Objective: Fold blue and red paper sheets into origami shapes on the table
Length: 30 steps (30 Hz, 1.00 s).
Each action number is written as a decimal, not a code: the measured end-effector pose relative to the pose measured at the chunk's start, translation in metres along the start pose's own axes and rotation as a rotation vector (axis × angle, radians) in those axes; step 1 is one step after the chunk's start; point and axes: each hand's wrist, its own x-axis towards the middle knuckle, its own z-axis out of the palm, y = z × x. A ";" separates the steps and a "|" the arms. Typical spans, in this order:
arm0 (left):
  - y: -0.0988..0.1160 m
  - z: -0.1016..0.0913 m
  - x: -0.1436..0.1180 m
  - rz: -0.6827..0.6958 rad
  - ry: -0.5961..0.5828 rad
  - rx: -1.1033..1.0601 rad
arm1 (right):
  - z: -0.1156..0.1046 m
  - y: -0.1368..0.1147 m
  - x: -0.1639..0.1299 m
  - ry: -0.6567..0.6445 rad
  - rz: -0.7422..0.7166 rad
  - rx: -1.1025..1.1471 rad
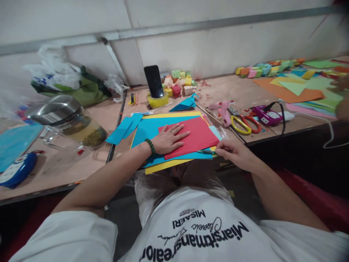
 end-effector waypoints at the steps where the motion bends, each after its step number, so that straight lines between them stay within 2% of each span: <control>1: 0.000 0.000 0.000 -0.001 -0.002 0.001 | 0.000 0.000 0.000 -0.015 0.006 0.003; 9: 0.002 -0.002 0.000 -0.012 -0.013 0.017 | 0.007 -0.001 0.002 -0.028 0.003 0.047; 19: -0.001 0.003 0.000 0.006 0.015 0.000 | 0.014 -0.007 -0.004 -0.040 -0.010 -0.032; 30: 0.003 -0.001 0.000 -0.001 0.003 0.014 | 0.033 -0.005 -0.010 -0.011 -0.013 -0.078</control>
